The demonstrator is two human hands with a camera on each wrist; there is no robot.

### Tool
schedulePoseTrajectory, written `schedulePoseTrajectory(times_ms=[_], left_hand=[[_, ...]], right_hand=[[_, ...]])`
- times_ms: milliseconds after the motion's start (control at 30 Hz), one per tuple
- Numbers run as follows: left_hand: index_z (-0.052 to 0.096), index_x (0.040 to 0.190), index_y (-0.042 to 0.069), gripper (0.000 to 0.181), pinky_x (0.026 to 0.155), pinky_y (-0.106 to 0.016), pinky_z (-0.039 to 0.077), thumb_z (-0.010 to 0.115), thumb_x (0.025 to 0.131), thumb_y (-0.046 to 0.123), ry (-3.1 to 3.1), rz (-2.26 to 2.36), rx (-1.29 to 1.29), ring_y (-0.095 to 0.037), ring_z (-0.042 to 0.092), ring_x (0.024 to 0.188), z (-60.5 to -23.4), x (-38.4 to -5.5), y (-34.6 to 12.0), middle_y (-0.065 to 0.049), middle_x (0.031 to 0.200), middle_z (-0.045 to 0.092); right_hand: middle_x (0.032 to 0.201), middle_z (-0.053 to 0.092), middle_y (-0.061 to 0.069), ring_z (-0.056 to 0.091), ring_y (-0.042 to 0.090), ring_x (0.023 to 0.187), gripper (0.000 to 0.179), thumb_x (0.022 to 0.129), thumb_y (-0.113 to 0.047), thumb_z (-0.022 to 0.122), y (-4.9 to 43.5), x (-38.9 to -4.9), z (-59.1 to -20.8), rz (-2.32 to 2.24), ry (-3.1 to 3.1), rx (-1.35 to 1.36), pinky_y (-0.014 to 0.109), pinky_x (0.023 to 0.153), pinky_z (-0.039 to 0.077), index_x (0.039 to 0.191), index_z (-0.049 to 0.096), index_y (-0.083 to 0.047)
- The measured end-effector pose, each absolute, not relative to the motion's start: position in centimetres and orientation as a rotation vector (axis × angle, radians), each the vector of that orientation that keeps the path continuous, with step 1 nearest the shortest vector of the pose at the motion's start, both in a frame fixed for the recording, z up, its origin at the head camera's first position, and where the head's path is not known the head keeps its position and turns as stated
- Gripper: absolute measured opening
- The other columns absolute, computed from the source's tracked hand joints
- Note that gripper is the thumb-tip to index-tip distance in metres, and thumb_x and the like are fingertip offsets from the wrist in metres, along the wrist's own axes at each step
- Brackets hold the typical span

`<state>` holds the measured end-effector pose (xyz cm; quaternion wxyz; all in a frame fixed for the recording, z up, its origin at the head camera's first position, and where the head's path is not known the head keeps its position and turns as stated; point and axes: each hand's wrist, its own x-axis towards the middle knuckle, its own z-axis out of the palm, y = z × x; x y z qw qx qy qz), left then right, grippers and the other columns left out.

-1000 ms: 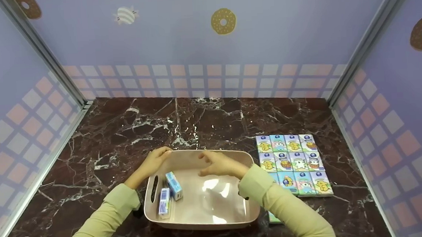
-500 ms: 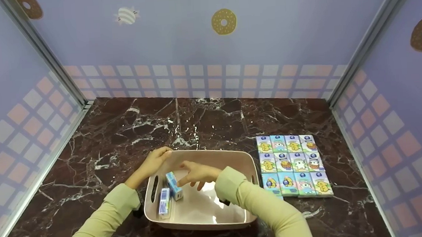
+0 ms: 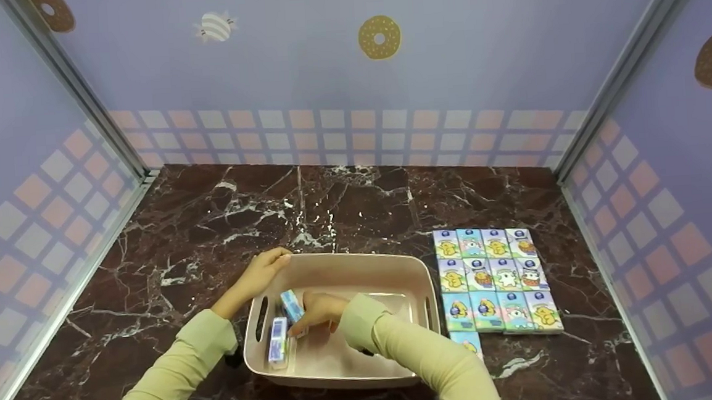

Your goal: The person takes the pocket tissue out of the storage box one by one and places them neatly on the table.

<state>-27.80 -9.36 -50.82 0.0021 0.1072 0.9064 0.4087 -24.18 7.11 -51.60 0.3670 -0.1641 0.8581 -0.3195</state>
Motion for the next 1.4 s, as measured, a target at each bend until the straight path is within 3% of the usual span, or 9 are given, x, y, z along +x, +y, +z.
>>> schedulePoseTrajectory(times_ms=[267, 433, 567, 667, 833, 1067, 1400], left_hand=[[0.061, 0.091, 0.009, 0.020, 0.069, -0.035, 0.042, 0.048, 0.090, 0.023, 2.858, 1.277, 0.337, -0.018, 0.050, 0.071, -50.9, -27.8, -9.3, -0.005, 0.077, 0.059], [0.061, 0.093, 0.009, 0.020, 0.069, -0.036, 0.043, 0.048, 0.090, 0.023, 2.848, 1.295, 0.337, -0.018, 0.049, 0.071, -50.9, -27.8, -9.4, -0.005, 0.077, 0.059], [0.061, 0.092, 0.008, 0.019, 0.068, -0.035, 0.043, 0.048, 0.090, 0.022, 2.853, 1.306, 0.340, -0.017, 0.049, 0.069, -50.8, -27.8, -9.3, -0.004, 0.075, 0.058], [0.061, 0.091, 0.008, 0.019, 0.068, -0.034, 0.043, 0.048, 0.089, 0.022, 2.861, 1.307, 0.344, -0.016, 0.050, 0.069, -50.9, -27.8, -9.3, -0.004, 0.074, 0.058], [0.061, 0.092, 0.008, 0.019, 0.068, -0.035, 0.043, 0.049, 0.089, 0.022, 2.873, 1.301, 0.353, -0.017, 0.050, 0.070, -50.9, -27.8, -9.4, -0.005, 0.075, 0.059], [0.061, 0.094, 0.007, 0.020, 0.070, -0.036, 0.043, 0.048, 0.090, 0.022, 2.852, 1.317, 0.351, -0.018, 0.050, 0.071, -50.9, -27.7, -9.4, -0.006, 0.078, 0.060], [0.061, 0.090, 0.007, 0.020, 0.070, -0.036, 0.043, 0.049, 0.089, 0.023, 2.869, 1.317, 0.347, -0.018, 0.052, 0.072, -51.0, -27.7, -9.2, -0.007, 0.078, 0.060]], right_hand=[[0.077, 0.058, 0.006, 0.056, 0.022, 0.061, 0.032, 0.067, -0.020, 0.067, 7.6, -24.8, -52.0, -0.848, 2.243, -0.420, 0.033, 0.051, 0.044, 0.091, 0.050, -0.008], [0.076, 0.057, 0.005, 0.057, 0.022, 0.064, 0.036, 0.069, -0.019, 0.064, 8.3, -25.8, -51.4, -0.923, 2.181, -0.318, 0.035, 0.054, 0.047, 0.100, 0.049, -0.008], [0.085, 0.052, 0.007, 0.054, 0.020, 0.071, 0.044, 0.068, -0.016, 0.062, 8.9, -26.5, -50.8, -1.035, 2.121, -0.244, 0.040, 0.059, 0.050, 0.107, 0.046, -0.005], [0.090, 0.052, 0.008, 0.055, 0.019, 0.076, 0.036, 0.068, -0.013, 0.063, 9.4, -26.8, -50.3, -1.142, 2.059, -0.210, 0.043, 0.059, 0.050, 0.100, 0.047, -0.006], [0.086, 0.056, 0.006, 0.058, 0.020, 0.071, 0.023, 0.072, -0.006, 0.064, 10.4, -27.2, -49.0, -1.300, 1.894, -0.175, 0.039, 0.055, 0.050, 0.089, 0.048, -0.010], [0.079, 0.061, 0.004, 0.060, 0.016, 0.061, 0.025, 0.080, -0.010, 0.060, 12.5, -27.7, -45.9, -1.390, 1.788, -0.215, 0.034, 0.058, 0.051, 0.104, 0.054, -0.009], [0.085, 0.059, 0.005, 0.060, 0.017, 0.067, 0.034, 0.086, -0.009, 0.052, 16.5, -27.5, -42.1, -1.450, 1.772, -0.319, 0.033, 0.060, 0.051, 0.120, 0.048, -0.006]])
